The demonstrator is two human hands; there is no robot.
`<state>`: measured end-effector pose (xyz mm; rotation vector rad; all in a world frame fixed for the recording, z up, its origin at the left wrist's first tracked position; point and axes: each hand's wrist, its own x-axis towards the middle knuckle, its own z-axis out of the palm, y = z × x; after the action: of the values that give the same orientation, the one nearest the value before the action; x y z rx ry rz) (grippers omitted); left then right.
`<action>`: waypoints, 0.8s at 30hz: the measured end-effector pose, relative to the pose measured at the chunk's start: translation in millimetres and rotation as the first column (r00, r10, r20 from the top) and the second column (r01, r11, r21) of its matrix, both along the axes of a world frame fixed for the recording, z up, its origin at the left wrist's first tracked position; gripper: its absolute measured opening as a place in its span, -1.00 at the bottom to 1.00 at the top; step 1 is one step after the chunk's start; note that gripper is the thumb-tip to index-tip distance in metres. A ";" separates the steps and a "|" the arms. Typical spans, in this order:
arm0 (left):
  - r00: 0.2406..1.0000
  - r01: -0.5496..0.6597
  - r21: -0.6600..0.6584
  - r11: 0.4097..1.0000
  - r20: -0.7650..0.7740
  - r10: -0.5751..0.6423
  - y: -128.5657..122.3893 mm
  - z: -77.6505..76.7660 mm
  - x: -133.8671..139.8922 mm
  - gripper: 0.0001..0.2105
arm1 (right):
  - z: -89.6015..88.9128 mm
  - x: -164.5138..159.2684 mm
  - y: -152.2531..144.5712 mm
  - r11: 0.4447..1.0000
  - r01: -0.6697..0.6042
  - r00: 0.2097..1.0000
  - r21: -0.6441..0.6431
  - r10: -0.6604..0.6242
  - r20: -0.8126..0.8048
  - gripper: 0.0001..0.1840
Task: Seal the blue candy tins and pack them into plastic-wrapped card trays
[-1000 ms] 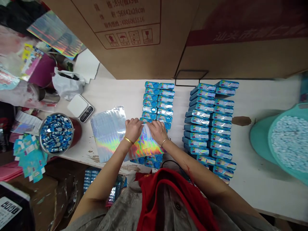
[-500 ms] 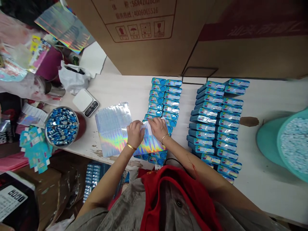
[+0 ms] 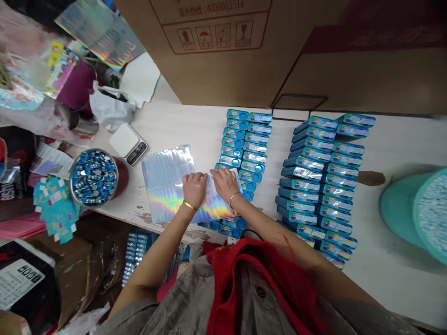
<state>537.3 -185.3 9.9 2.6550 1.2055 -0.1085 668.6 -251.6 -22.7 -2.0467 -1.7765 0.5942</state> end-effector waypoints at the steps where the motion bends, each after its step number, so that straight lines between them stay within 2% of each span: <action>1: 1.000 0.011 0.005 1.000 0.025 -0.011 -3.1 1.2 -2.6 -0.78 | -0.3 -0.2 -0.3 1.000 0.003 1.000 -0.002 -0.003 -0.005 -0.56; 3: 0.996 0.035 0.007 0.999 0.087 -0.035 -11.8 9.1 -8.3 -0.83 | -1.2 -0.5 -0.8 1.000 0.009 1.000 -0.003 -0.009 -0.023 -0.56; 5: 0.983 0.040 -0.020 0.999 0.177 -0.036 -22.7 24.6 -13.8 -0.90 | -2.3 0.4 -1.2 1.000 0.025 0.997 0.007 -0.024 -0.069 -0.56; 7: 0.951 -0.030 -0.076 0.997 0.305 0.052 -32.2 44.0 -16.6 -0.94 | -2.3 3.6 -1.8 0.996 0.066 0.984 0.052 -0.056 -0.169 -0.56; 8: 0.913 -0.105 -0.121 0.987 0.383 0.144 -35.1 53.0 -16.0 -0.94 | -1.4 6.3 -2.5 0.991 0.102 0.966 0.088 -0.077 -0.248 -0.55; 9: 0.848 -0.197 -0.182 0.963 0.461 0.261 -36.4 60.4 -14.0 -0.92 | 0.4 9.8 -3.5 0.982 0.143 0.933 0.125 -0.092 -0.348 -0.52; 11: 0.641 -0.351 -0.363 0.863 0.578 0.504 -34.1 68.1 -5.1 -0.89 | 7.1 18.3 -7.3 0.957 0.232 0.812 0.172 -0.094 -0.576 -0.40; 13: 0.414 -0.369 -0.570 0.734 0.606 0.679 -27.9 66.1 8.6 -0.85 | 17.3 27.6 -13.5 0.943 0.294 0.646 0.157 -0.074 -0.760 -0.28; 15: 0.279 -0.298 -0.712 0.636 0.572 0.771 -22.2 58.0 24.9 -0.82 | 28.8 36.0 -21.7 0.944 0.318 0.528 0.092 -0.096 -0.844 -0.29; 17: 0.234 -0.229 -0.779 0.584 0.538 0.810 -20.4 49.1 42.0 -0.79 | 38.4 43.4 -30.1 0.937 0.349 0.486 0.009 -0.173 -0.857 -0.43; 19: 0.238 -0.181 -0.814 0.552 0.508 0.828 -22.6 43.2 59.0 -0.78 | 43.6 51.1 -37.5 0.904 0.422 0.444 -0.061 -0.265 -0.856 -0.56; 21: 0.250 -0.126 -0.847 0.517 0.477 0.842 -26.6 40.9 75.7 -0.76 | 43.8 60.8 -43.7 0.830 0.547 0.357 -0.111 -0.351 -0.866 -0.60; 24: 0.263 -0.039 -0.876 0.480 0.455 0.851 -30.9 40.2 100.4 -0.75 | 38.8 78.1 -52.6 0.667 0.706 0.159 -0.236 -0.474 -0.866 -0.52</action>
<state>637.7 -216.3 50.1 1.0558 1.1389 0.7100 746.7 -304.2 16.2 -1.5215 -0.2728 0.8964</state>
